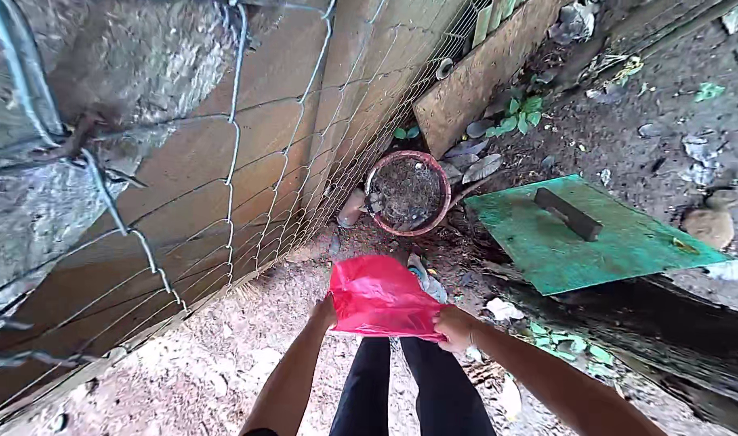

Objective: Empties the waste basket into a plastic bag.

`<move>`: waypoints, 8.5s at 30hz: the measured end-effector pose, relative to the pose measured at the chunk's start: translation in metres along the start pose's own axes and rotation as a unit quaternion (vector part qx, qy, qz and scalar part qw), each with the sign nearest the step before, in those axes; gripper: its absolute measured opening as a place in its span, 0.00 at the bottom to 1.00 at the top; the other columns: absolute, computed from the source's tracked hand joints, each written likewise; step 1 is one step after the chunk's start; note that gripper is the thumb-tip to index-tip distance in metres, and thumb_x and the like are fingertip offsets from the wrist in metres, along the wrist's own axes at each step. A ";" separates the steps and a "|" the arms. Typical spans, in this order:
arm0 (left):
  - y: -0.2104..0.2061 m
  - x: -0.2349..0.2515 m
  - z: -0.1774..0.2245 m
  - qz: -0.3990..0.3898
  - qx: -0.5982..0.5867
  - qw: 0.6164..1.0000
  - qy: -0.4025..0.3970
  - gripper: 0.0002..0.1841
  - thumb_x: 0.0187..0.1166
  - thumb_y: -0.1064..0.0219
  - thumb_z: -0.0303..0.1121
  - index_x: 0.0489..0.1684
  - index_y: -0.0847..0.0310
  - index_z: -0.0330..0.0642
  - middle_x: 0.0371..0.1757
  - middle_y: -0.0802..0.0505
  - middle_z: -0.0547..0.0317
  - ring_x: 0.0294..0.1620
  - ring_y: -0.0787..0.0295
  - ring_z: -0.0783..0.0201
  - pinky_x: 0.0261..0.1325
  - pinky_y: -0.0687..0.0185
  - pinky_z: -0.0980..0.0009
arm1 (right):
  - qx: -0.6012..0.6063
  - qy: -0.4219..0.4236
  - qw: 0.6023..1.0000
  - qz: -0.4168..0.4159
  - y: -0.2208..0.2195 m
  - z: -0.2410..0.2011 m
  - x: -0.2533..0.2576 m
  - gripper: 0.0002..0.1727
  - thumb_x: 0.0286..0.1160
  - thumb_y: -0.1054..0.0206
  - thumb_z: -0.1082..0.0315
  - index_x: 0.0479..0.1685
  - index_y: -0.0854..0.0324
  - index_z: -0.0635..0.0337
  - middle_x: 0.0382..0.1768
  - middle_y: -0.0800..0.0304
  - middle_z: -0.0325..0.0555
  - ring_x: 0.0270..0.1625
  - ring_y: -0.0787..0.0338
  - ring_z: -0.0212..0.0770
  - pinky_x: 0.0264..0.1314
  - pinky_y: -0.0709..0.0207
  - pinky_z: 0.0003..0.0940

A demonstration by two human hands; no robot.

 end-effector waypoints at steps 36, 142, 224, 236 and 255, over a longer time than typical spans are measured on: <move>0.253 0.092 0.200 0.440 -0.318 0.833 -0.102 0.18 0.90 0.42 0.42 0.62 0.11 0.41 0.64 0.09 0.38 0.71 0.15 0.40 0.74 0.27 0.40 | 0.391 -0.288 0.645 0.590 0.289 0.236 0.031 0.13 0.80 0.31 0.69 0.55 0.11 0.69 0.53 0.08 0.66 0.62 0.11 0.64 0.70 0.26 0.66; 0.190 0.193 0.166 0.199 -0.741 0.615 -0.183 0.15 0.95 0.56 0.33 0.52 0.23 0.34 0.31 0.15 0.60 0.30 0.19 0.75 0.38 0.19 0.77 | 0.650 -0.079 0.644 0.395 0.278 0.314 0.073 0.22 0.94 0.61 0.59 0.45 0.21 0.58 0.30 0.12 0.35 0.35 0.12 0.29 0.44 0.16 0.30; -0.023 0.227 0.149 0.136 -0.666 0.724 -0.120 0.30 0.97 0.65 0.47 0.68 0.25 0.30 0.56 0.13 0.43 0.51 0.16 0.64 0.58 0.21 0.64 | 0.575 -0.335 0.581 0.469 0.047 0.165 0.171 0.47 0.92 0.74 0.36 0.81 0.27 0.67 0.76 0.22 0.71 0.83 0.26 0.66 0.84 0.39 0.65; -0.011 0.232 0.158 0.131 -0.616 0.757 -0.175 0.35 0.96 0.78 0.48 0.80 0.34 0.30 0.74 0.20 0.40 0.69 0.20 0.63 0.73 0.28 0.63 | 0.596 -0.361 0.569 0.437 0.047 0.185 0.172 0.51 0.90 0.68 0.32 0.62 0.18 0.77 0.67 0.19 0.77 0.75 0.20 0.67 0.78 0.33 0.63; -0.056 0.141 0.084 0.163 -0.803 0.395 -0.415 0.38 0.87 0.68 0.66 0.29 0.09 0.60 0.39 0.03 0.73 0.43 0.06 0.76 0.49 0.10 0.73 | 0.615 0.138 0.419 0.653 -0.025 0.091 0.129 0.42 0.78 0.58 0.23 0.50 0.05 0.42 0.54 0.02 0.27 0.61 0.08 0.24 0.66 0.15 0.27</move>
Point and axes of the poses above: each hand's wrist, its own x-axis towards the middle knuckle, its own y-axis out of the back of the hand, z = x × y, the point moved 3 cm from there along x, towards the middle knuckle
